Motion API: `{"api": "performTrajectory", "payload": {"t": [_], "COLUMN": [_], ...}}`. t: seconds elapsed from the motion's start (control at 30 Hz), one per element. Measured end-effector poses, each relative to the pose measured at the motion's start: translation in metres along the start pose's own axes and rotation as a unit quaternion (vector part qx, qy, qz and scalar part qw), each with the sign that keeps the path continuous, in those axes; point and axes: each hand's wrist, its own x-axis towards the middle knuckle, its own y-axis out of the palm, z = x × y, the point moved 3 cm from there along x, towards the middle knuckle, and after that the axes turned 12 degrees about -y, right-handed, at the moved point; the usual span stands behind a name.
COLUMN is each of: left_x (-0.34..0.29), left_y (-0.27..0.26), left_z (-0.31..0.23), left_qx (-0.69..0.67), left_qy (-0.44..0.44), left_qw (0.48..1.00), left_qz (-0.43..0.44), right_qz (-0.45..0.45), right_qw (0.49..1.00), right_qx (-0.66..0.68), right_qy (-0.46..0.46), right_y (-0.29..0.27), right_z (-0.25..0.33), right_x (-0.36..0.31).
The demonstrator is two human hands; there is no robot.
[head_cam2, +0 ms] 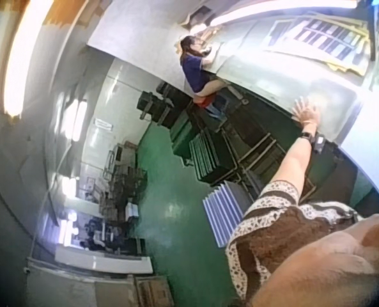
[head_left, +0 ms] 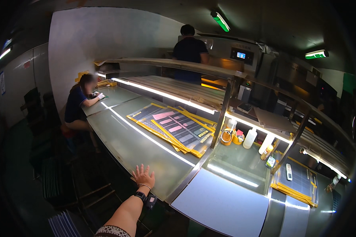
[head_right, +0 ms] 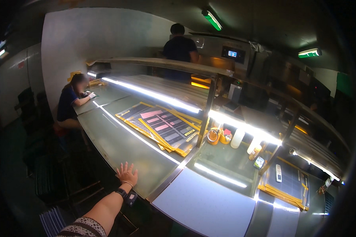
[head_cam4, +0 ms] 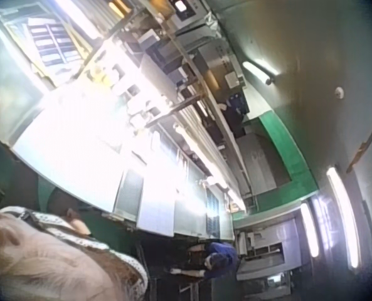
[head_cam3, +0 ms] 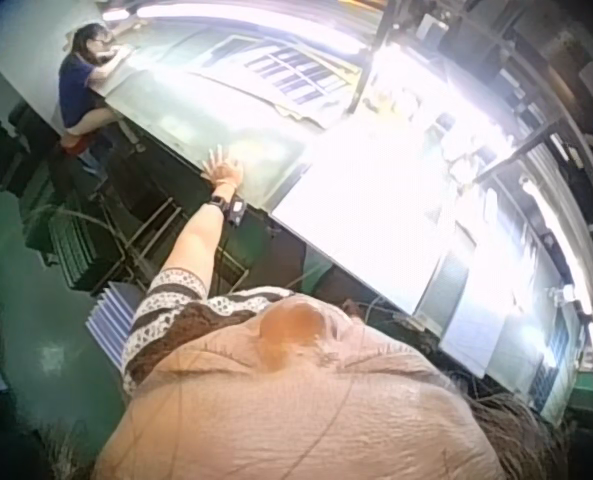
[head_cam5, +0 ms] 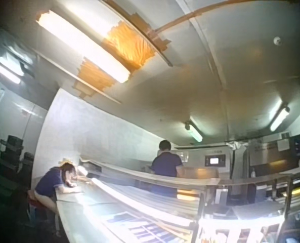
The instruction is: Organizing and transferring metal plates and frames between storage racks and a workstation in a fabrication facility.
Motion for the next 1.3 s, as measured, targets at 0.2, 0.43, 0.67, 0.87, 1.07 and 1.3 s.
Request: {"api": "performTrajectory", "payload": {"t": [0.2,0.43,0.67,0.87,1.07,1.3], "left_x": [0.001,0.002,-0.001,0.0,0.003,0.0], "left_y": [-0.003,0.001,-0.003,-0.007,-0.003,-0.006], "left_z": [0.008,-0.001,-0.003,-0.002,-0.002,-0.004], "left_qx": [0.003,-0.003,-0.014,-0.004,-0.005,-0.013], "left_qy": [-0.004,0.002,-0.001,-0.005,0.0,-0.005], "left_qw": [1.0,1.0,1.0,1.0,1.0,1.0], "left_qz": [-0.005,0.002,0.011,0.022,0.003,0.011], "right_qz": [-0.038,0.072,0.208,0.154,0.071,0.249], "right_qw": [0.979,0.989,0.978,0.98,0.938,0.857], "right_qx": [-0.147,-0.085,0.01,-0.076,-0.264,-0.342], "right_qy": [-0.133,-0.096,-0.031,-0.104,-0.213,-0.293], "right_y": [-0.057,-0.117,-0.177,-0.262,-0.325,-0.324], "right_z": [0.14,0.292,0.415,0.514,0.585,0.671], "right_x": [-0.039,-0.074,-0.105,-0.109,-0.078,-0.026]}}
